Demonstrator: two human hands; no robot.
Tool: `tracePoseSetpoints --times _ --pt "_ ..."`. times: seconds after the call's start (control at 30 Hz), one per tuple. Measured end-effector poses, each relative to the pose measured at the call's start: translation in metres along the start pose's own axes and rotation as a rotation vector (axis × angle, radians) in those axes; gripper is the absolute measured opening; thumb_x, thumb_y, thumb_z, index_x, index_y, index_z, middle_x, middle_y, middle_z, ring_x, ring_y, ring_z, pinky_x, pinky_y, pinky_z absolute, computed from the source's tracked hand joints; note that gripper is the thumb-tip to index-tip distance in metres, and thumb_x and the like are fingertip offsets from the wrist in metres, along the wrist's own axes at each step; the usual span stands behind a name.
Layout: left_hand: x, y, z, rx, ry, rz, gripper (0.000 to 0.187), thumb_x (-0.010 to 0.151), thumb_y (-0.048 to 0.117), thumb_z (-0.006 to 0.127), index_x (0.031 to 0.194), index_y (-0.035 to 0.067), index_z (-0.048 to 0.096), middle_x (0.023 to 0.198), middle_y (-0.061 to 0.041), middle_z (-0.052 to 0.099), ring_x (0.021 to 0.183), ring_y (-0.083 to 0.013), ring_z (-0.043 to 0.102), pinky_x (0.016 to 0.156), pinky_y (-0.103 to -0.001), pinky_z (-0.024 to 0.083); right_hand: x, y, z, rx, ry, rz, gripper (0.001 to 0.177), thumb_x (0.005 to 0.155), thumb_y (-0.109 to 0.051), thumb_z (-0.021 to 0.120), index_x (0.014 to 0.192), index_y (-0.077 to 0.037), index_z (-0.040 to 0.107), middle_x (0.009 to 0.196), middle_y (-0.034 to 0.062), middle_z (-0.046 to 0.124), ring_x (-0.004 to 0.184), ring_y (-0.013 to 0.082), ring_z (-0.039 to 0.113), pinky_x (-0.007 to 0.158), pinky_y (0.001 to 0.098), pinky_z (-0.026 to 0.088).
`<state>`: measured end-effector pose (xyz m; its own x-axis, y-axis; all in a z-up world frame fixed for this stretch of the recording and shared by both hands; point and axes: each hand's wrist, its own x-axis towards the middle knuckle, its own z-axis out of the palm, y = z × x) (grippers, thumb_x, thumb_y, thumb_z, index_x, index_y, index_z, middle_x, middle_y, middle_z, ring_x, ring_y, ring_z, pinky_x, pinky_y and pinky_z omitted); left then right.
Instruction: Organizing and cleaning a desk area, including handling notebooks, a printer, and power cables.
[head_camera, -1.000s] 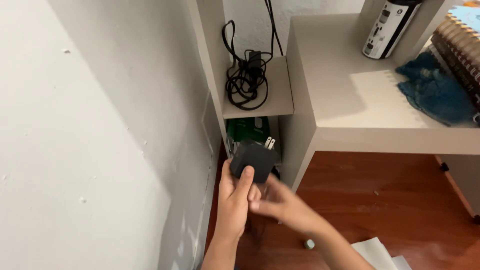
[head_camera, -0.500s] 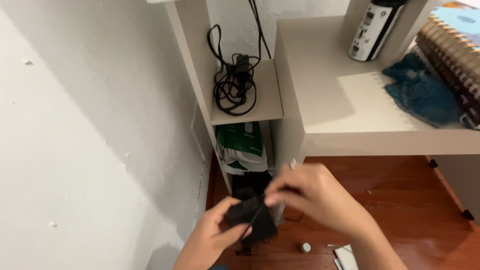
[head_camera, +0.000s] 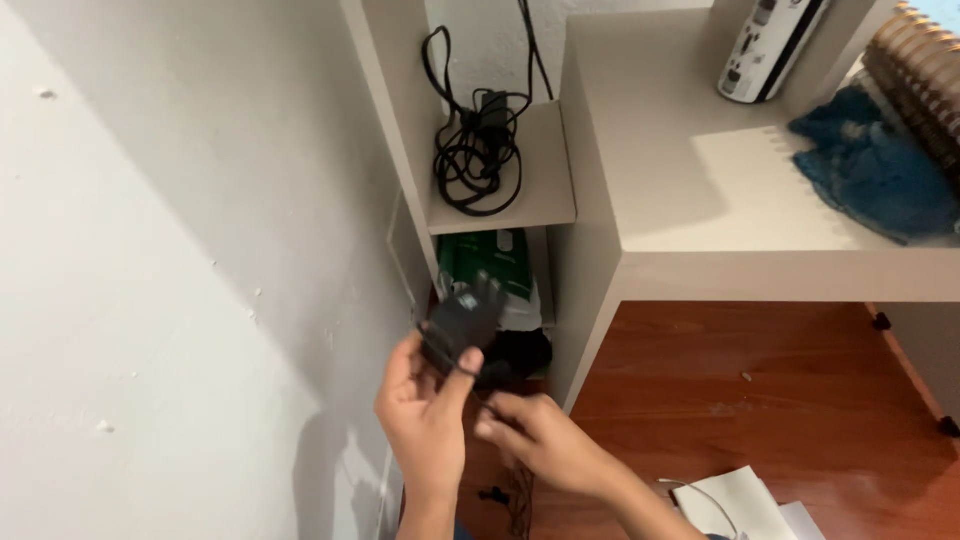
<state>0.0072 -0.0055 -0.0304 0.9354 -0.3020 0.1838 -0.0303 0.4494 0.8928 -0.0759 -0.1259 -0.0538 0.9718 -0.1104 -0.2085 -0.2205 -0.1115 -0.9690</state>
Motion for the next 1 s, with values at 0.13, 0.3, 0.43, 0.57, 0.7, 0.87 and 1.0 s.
tracePoseSetpoints --times 0.13,0.3,0.43,0.57,0.7,0.87,1.0 --pt "-0.001 0.022 0.007 0.225 0.084 0.056 0.038 0.086 0.005 0.077 0.121 -0.003 0.063 0.105 -0.009 0.073 0.095 -0.0166 0.071 0.081 -0.027 0.06 -0.037 -0.029 -0.022 -0.243 0.144 -0.123 0.024 0.101 -0.024 0.066 0.092 -0.002 0.067 0.068 0.0118 0.057 0.063 0.0187 0.052 0.059 0.0352 0.047" --pt "-0.007 0.051 0.014 0.52 -0.239 -0.042 0.038 0.079 0.004 0.078 0.115 -0.001 0.071 0.106 -0.005 0.069 0.094 -0.0155 0.075 0.083 -0.029 0.064 -0.049 -0.113 -0.06 -0.65 0.297 -0.553 0.014 0.088 -0.02 0.076 0.091 -0.007 0.071 0.073 0.0049 0.07 0.061 0.0141 0.065 0.056 0.0301 0.051" --pt "0.005 0.035 -0.025 0.371 -0.462 -0.217 0.039 0.08 0.001 0.078 0.119 -0.002 0.072 0.104 -0.007 0.07 0.093 -0.0155 0.073 0.085 -0.03 0.061 -0.025 -0.127 -0.078 -0.617 0.205 -0.659 0.027 0.078 -0.018 0.086 0.092 -0.006 0.066 0.08 0.0005 0.072 0.07 0.0107 0.07 0.06 0.027 0.055" --pt "0.0 0.004 -0.047 -0.049 -0.563 -0.395 0.039 0.08 -0.006 0.076 0.119 -0.005 0.071 0.096 -0.006 0.069 0.086 -0.0145 0.067 0.078 -0.029 0.056 0.017 -0.083 -0.077 0.085 -0.056 -0.524 0.028 0.078 -0.015 0.088 0.096 -0.008 0.068 0.079 -0.0013 0.064 0.069 0.0105 0.059 0.062 0.0262 0.05" --pt "0.0 -0.006 -0.03 -0.196 -0.288 -0.287 0.035 0.08 -0.007 0.075 0.115 -0.005 0.07 0.09 -0.006 0.071 0.079 -0.0133 0.066 0.072 -0.028 0.054 0.031 -0.021 -0.034 0.391 -0.023 -0.207 0.018 0.095 -0.027 0.073 0.105 -0.013 0.069 0.069 0.0028 0.067 0.052 0.0124 0.057 0.046 0.0274 0.044" --pt "0.011 0.015 0.005 0.242 0.047 0.068 0.035 0.083 0.0 0.078 0.118 -0.003 0.073 0.088 -0.004 0.067 0.077 -0.0133 0.06 0.069 -0.028 0.051 0.009 -0.017 -0.004 0.068 0.095 -0.167 0.031 0.106 -0.031 0.059 0.09 -0.005 0.066 0.064 0.0017 0.059 0.056 0.0113 0.055 0.054 0.0283 0.05" --pt "0.009 0.017 0.017 0.721 0.092 0.36 0.037 0.081 0.006 0.081 0.117 -0.001 0.072 0.096 -0.005 0.066 0.087 -0.0168 0.066 0.073 -0.031 0.054 -0.022 -0.077 -0.024 -0.683 0.292 -0.363 0.02 0.087 -0.023 0.076 0.087 -0.003 0.072 0.07 0.0106 0.072 0.061 0.0238 0.067 0.055 0.0367 0.053"
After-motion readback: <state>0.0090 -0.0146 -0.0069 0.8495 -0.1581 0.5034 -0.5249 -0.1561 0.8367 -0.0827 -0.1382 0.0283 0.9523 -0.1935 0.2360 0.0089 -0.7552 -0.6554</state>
